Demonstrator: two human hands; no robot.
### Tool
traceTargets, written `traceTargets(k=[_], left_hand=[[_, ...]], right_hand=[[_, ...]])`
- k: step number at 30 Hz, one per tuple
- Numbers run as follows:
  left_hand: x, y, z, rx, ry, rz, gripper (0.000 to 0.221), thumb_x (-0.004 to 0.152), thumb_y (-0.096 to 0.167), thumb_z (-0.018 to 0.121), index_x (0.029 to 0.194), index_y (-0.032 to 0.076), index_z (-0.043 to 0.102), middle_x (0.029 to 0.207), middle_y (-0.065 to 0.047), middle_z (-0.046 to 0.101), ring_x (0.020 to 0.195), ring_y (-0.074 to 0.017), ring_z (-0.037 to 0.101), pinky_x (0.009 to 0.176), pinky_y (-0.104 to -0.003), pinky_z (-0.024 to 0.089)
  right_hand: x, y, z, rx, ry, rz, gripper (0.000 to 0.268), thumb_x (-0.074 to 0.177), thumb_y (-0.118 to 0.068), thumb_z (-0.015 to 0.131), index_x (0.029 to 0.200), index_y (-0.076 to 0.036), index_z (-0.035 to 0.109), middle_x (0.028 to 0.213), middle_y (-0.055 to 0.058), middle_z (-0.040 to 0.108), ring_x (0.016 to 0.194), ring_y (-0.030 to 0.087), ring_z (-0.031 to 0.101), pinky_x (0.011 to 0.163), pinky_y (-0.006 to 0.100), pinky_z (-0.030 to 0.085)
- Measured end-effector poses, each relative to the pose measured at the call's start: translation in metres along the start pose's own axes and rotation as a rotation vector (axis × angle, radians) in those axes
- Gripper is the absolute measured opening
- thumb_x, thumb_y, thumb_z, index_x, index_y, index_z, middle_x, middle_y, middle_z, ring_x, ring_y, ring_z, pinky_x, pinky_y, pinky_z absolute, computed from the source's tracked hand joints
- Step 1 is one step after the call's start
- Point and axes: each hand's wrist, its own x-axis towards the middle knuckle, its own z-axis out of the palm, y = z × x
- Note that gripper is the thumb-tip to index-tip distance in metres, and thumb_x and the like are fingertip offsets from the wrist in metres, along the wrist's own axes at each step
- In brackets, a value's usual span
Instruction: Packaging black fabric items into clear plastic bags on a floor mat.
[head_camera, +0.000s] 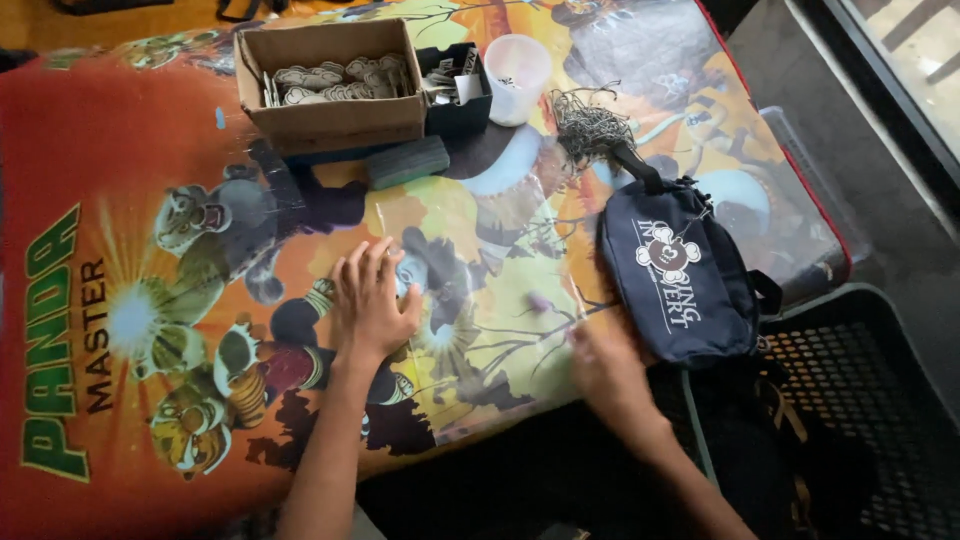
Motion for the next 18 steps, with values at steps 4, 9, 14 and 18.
traceTargets(k=[4, 9, 14, 18], left_hand=[[0.002, -0.003, -0.001, 0.027, 0.019, 0.012, 0.047, 0.079, 0.036, 0.061, 0.121, 0.014, 0.062, 0.140, -0.007, 0.056, 0.134, -0.0322, 0.047, 0.112, -0.056, 0.029], [0.006, 0.004, -0.019, 0.099, -0.098, 0.048, 0.042, 0.086, 0.037, 0.055, 0.120, 0.012, 0.060, 0.140, -0.010, 0.055, 0.131, -0.0333, 0.046, 0.110, -0.054, 0.031], [0.006, 0.005, -0.020, 0.081, -0.143, 0.025, 0.045, 0.088, 0.039, 0.050, 0.121, 0.011, 0.061, 0.144, -0.011, 0.053, 0.134, -0.0334, 0.043, 0.112, -0.055, 0.028], [0.008, 0.006, -0.022, 0.071, -0.189, -0.002, 0.044, 0.086, 0.039, 0.050, 0.119, 0.011, 0.059, 0.145, -0.011, 0.052, 0.137, -0.0329, 0.042, 0.113, -0.056, 0.026]], right_hand=[[-0.019, 0.008, -0.008, -0.237, 0.064, 0.283, 0.015, 0.095, -0.031, 0.048, 0.103, -0.024, 0.059, 0.081, 0.015, 0.067, 0.074, 0.045, 0.067, 0.069, 0.055, 0.055], [-0.057, -0.027, -0.016, 0.086, -0.190, 0.064, 0.016, 0.094, -0.016, 0.054, 0.081, -0.013, 0.045, 0.073, 0.011, 0.057, 0.065, 0.033, 0.058, 0.063, 0.046, 0.041], [-0.067, 0.004, -0.027, -0.044, 0.012, 0.196, 0.008, 0.095, -0.014, 0.051, 0.089, -0.011, 0.055, 0.077, 0.016, 0.061, 0.069, 0.042, 0.059, 0.065, 0.052, 0.041], [-0.092, -0.026, -0.024, 0.078, -0.107, -0.039, 0.007, 0.097, -0.012, 0.053, 0.097, -0.008, 0.059, 0.086, 0.006, 0.064, 0.074, 0.024, 0.066, 0.064, 0.039, 0.048]])
